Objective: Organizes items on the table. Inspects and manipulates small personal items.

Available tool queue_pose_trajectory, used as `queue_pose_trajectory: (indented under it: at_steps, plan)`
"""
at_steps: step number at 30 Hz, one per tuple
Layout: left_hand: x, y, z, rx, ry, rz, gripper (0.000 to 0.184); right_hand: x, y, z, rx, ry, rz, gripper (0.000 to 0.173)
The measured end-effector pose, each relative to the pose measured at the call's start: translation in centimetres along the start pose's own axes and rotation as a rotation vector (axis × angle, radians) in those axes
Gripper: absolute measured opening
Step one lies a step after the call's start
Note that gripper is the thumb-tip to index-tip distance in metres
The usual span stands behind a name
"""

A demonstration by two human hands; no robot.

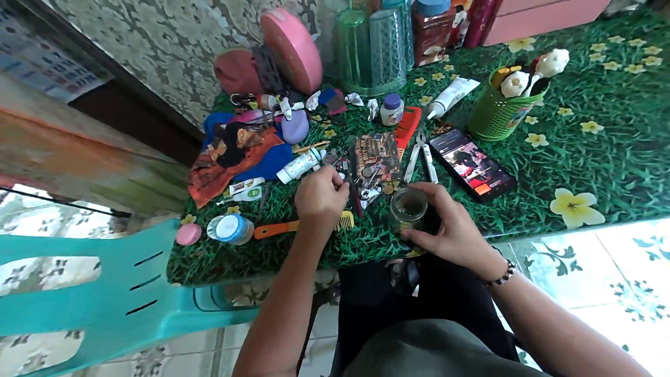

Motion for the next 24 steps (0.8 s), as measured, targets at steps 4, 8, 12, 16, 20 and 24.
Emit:
queue_pose_trajectory:
  at_steps: [4,8,12,16,20,24]
  plan:
    - [0.8,0.0,-0.5,0.021,0.056,0.017,0.015,0.0,0.0,0.0,0.018,0.004,-0.002,0.073]
    - [0.4,0.7,0.8,-0.140,-0.051,-0.061,0.013,0.1,0.0,0.0,0.032,0.009,0.000,0.073]
    - [-2.2,-0.2,1.5,-0.257,-0.079,-0.097,0.011,0.0,0.2,0.0,0.026,0.004,0.010,0.072]
    - [-3.4,-0.6,-0.3,-0.179,-0.025,-0.072,0.016,0.1,0.2,0.0,0.006,-0.002,0.020,0.072]
    - [-3.0,-0.8,-0.7,-0.144,-0.029,-0.068,0.021,0.1,0.2,0.0,-0.012,-0.006,0.028,0.072]
    - [-2.4,-0.8,-1.0,-0.111,-0.026,-0.064,0.020,0.1,0.2,0.0,-0.008,-0.006,0.031,0.071]
Point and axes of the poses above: each hand's wrist, its own x-axis towards the middle knuckle, its own z-axis out of the back of the hand, y = z × x, the point moved 8 cm from there along x, towards the middle knuckle
